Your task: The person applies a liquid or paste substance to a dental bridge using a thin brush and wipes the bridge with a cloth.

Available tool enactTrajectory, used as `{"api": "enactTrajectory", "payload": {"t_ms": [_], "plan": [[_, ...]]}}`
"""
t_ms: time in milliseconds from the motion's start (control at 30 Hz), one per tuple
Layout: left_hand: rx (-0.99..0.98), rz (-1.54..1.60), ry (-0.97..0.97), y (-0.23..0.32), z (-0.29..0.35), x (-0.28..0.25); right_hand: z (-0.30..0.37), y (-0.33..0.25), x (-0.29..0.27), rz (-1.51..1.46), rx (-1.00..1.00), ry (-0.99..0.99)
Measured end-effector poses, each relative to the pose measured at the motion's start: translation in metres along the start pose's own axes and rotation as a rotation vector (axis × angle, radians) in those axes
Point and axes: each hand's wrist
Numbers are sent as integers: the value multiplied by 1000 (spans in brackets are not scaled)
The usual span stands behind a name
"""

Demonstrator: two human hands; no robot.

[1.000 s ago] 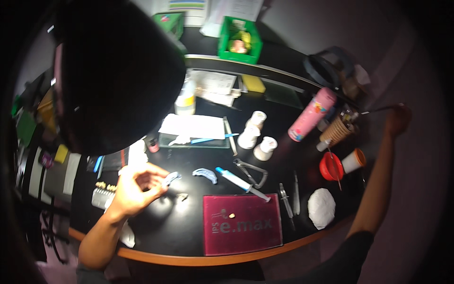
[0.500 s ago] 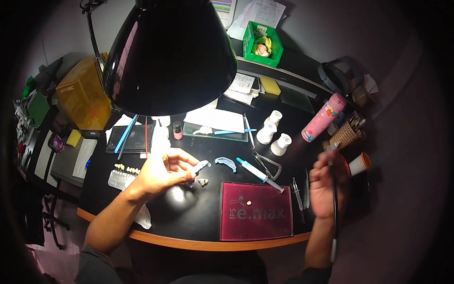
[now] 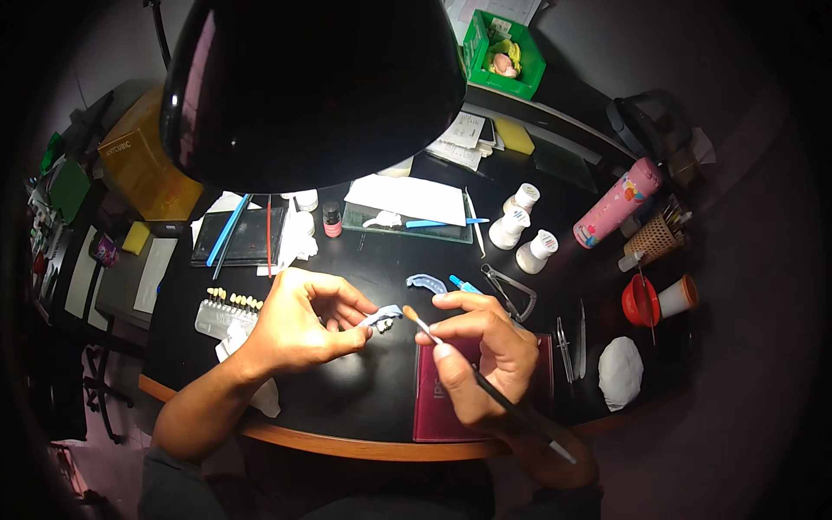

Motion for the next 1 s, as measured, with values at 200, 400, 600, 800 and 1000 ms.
{"api": "enactTrajectory", "payload": {"t_ms": [200,400,600,800,1000], "plan": [[-28,14,21,3,3,3,5,4,17,-17,22,35],[-76,47,-19,3,2,6,10,3,17,1,1,-81],[-73,45,-24,3,4,6,11,5,20,51,-4,-90],[-64,33,-45,2,4,6,5,5,17,137,-109,-130],[-65,24,-70,1,4,5,8,5,23,114,-64,-64]]}}
Point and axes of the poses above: each hand's wrist, its own z-axis away from the middle knuckle, its own x-axis out of the palm, y = z × x, and after that the axes turned 15 degrees about -x, right-handed
